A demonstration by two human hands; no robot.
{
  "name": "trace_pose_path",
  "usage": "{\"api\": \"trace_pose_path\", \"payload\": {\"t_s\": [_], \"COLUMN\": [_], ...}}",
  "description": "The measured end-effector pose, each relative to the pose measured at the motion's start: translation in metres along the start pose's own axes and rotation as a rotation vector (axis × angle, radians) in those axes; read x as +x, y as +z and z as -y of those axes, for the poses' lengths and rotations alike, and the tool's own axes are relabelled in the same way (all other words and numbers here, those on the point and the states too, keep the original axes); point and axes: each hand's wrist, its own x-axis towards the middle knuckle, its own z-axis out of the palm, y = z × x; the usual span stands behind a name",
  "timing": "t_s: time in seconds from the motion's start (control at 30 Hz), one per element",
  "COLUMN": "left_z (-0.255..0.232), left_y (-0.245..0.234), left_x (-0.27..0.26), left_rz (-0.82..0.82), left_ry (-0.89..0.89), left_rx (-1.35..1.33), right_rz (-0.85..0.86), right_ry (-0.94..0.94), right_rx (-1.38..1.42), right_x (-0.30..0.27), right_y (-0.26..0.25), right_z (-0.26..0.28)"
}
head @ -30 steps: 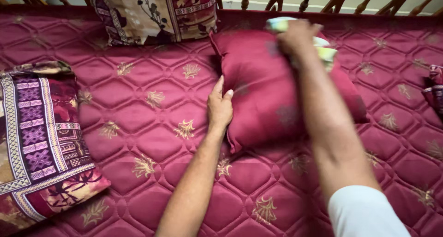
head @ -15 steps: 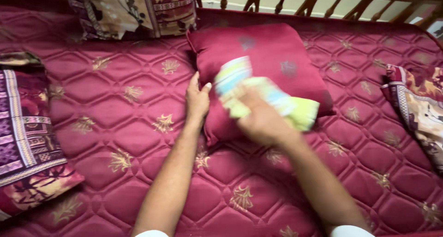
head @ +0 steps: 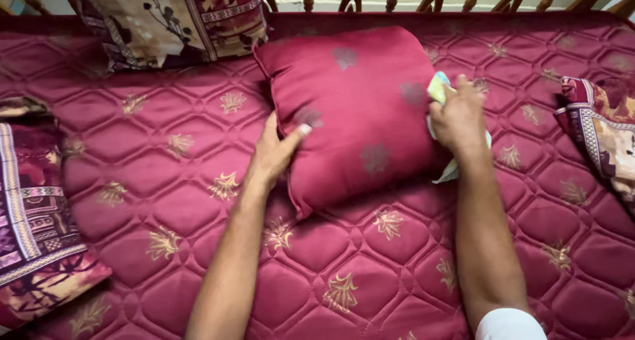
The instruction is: The person wipes a red pillow with a cloth, then places a patterned pillowcase over it and adjusts the fit. The person repeats the wiping process on the same pillow after removing the pillowcase.
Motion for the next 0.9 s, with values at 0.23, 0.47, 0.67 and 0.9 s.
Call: {"api": "trace_pose_path", "payload": {"t_s": [0.23,0.47,0.67,0.9], "left_z": [-0.063,-0.027,0.020,0.013], "left_y": [0.004,-0.022,-0.021,0.031], "left_x": [-0.048,-0.025,-0.001,-0.010], "left_rz": [0.381,0.234,-0.477,-0.740], "left_ry": [-0.142,0.219,0.208,-0.073], "left_rx": [0.712,0.545,0.316,-0.075], "right_rz": [0.283,0.144,0.339,0.196], "right_ry": [-0.377,-0.048,-0.060,-0.397], "right_rx": [0.732,0.528,0.625,0.708], "right_x": [-0.029,0.006,-0.001,0.000], "right_y": [-0.057,-0.032,-0.017,-0.013], "right_z": [0.126,0.044,0.033,0.061]}}
